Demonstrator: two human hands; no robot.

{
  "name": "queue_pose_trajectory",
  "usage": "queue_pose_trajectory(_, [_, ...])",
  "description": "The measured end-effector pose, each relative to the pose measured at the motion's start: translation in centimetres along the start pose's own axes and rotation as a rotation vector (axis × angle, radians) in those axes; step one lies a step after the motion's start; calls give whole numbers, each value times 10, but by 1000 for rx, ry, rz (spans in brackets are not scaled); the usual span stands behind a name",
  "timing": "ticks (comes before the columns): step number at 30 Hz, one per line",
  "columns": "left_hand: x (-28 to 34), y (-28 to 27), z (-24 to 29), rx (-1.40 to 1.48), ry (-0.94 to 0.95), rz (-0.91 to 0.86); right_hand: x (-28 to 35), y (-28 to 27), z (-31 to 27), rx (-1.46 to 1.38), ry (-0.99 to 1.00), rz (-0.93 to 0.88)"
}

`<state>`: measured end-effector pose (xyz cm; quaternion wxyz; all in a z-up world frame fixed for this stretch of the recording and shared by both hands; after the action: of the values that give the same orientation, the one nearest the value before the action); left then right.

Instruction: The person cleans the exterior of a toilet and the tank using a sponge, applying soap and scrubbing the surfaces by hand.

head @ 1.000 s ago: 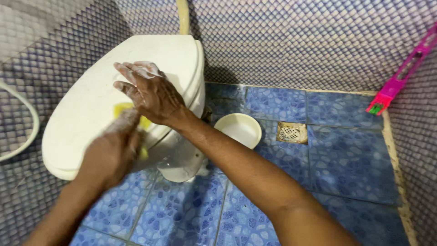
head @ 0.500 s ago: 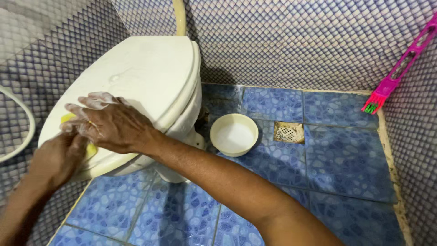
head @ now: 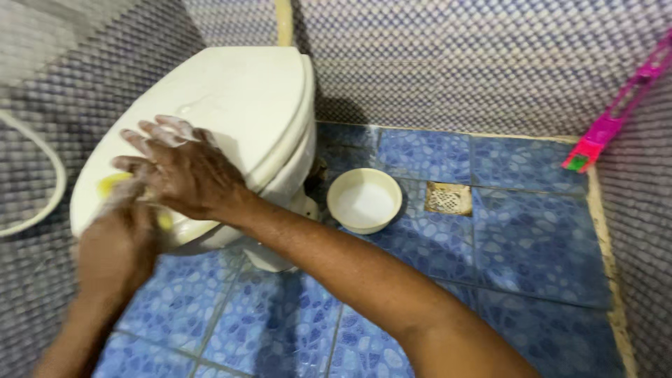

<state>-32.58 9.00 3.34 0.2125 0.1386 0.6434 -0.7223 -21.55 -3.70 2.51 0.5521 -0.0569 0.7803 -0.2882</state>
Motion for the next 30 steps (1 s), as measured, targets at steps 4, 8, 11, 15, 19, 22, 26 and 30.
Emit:
queue_pose_trajectory(4, [15,2,18,34,371,157,1,-7,-5,-17,-36,63])
queue_pose_trajectory(8, [-13,-11,-23,68,41,-83,1,-13,-2,-108,67,39])
queue_pose_trajectory(11, [-16,-7,-28,122,228,97,2,-14,-8,-77,87,8])
queue_pose_trajectory(15, [9,24,-17,107,281,131,-3,-4,-10,-55,52,-75])
queue_pose_trajectory(19, [-38,41,-80,-285,-15,-253,0,12,-17,86,-129,-194])
queue_pose_trajectory(22, [-54,30,-95,-106,124,-123,-1,14,-21,66,32,-136])
queue_pose_trajectory(26, [-21,33,-80,-161,78,-220,-6,10,-19,84,56,-114])
queue_pose_trajectory(30, [-25,27,-92,-349,349,-196,-4,20,-18,81,69,-153])
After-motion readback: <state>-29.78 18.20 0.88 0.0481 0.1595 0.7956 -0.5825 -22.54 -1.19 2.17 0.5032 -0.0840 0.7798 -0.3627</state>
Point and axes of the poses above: each hand's wrist, its own x-axis away from the middle knuckle, its own y-axis out of the palm, z = x × y, the point moved 2 cm from there along -x, towards the middle knuckle, and after that the axes turned 5 degrees about -x, right-handed, at the moved point
